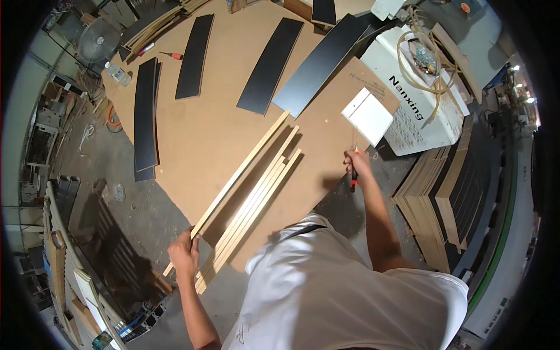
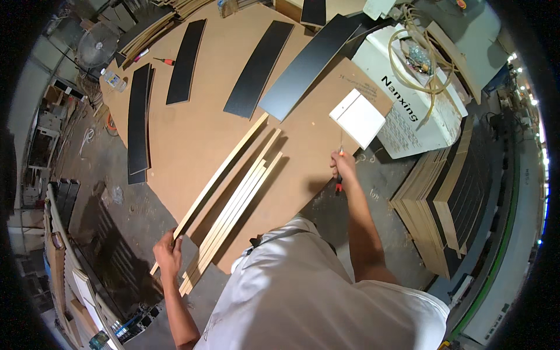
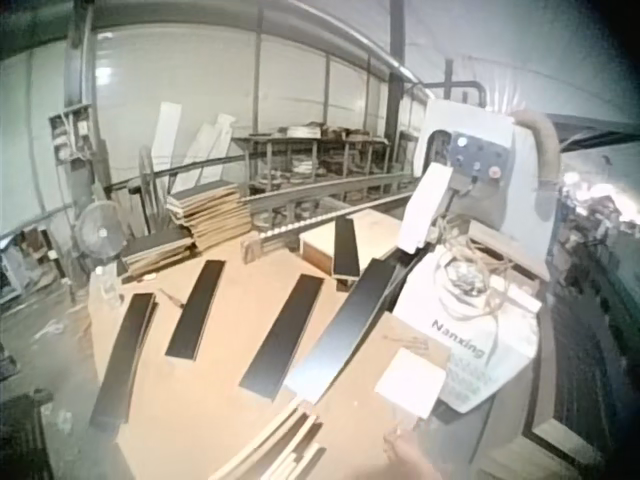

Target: Trim and clean the edges of laminated wood panels using a utility knife.

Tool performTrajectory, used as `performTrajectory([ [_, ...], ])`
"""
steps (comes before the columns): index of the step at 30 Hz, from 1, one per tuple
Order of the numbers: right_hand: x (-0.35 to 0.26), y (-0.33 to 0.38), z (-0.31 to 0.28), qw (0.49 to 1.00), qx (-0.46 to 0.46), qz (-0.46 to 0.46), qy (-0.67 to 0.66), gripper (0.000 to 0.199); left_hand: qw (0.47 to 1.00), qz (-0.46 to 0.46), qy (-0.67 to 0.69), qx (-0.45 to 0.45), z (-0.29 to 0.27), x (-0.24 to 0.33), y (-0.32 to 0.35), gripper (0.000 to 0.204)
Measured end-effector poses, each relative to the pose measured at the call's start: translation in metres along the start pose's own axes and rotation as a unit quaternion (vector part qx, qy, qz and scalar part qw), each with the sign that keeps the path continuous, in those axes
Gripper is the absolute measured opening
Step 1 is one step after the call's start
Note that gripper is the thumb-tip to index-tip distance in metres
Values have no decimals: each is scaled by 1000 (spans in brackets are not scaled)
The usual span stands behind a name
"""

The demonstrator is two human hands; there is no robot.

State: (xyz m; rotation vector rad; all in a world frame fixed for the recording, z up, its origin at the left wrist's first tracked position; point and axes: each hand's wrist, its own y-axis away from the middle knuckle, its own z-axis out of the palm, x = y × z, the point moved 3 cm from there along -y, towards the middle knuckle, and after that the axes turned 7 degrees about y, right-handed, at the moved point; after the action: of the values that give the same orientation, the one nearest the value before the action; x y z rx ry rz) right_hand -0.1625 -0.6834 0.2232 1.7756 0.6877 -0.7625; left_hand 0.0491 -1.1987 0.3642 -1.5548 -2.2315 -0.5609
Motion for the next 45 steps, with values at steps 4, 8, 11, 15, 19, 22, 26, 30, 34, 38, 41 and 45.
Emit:
performTrajectory([
  [4,83,-40,6,988,9,-101,119,26,993,-37,38,-103,32,-32,-10,26],
  [8,61,-23,22,967,67,-159,185,30,981,-66,45,-177,55,-39,-13,27],
  [11,37,-12,24,966,93,-141,197,30,982,-57,84,-162,59,-18,-11,38],
  [15,54,-44,6,938,157,-176,255,39,983,156,-41,-91,71,31,-7,84],
  [19,36,-62,10,929,141,-199,278,43,985,125,-120,-24,102,76,-14,87],
  [22,21,-96,10,744,356,-381,418,39,997,24,22,-65,130,69,-25,62],
  [26,-35,-170,48,942,143,-265,145,38,992,5,14,-122,124,60,-15,58],
  [30,-103,-245,86,976,115,-182,17,40,984,52,-39,-167,142,52,10,57],
  [34,-147,-269,125,907,109,-35,-405,51,981,58,-41,-180,140,64,9,73],
  [38,-181,-208,125,936,312,-22,-159,51,977,27,-47,-205,125,84,2,88],
  [41,-175,-204,113,942,311,-30,-121,51,977,21,-16,-213,115,89,4,94],
  [45,-186,-169,102,942,188,-139,-242,41,983,-18,156,-94,109,65,-16,103],
])
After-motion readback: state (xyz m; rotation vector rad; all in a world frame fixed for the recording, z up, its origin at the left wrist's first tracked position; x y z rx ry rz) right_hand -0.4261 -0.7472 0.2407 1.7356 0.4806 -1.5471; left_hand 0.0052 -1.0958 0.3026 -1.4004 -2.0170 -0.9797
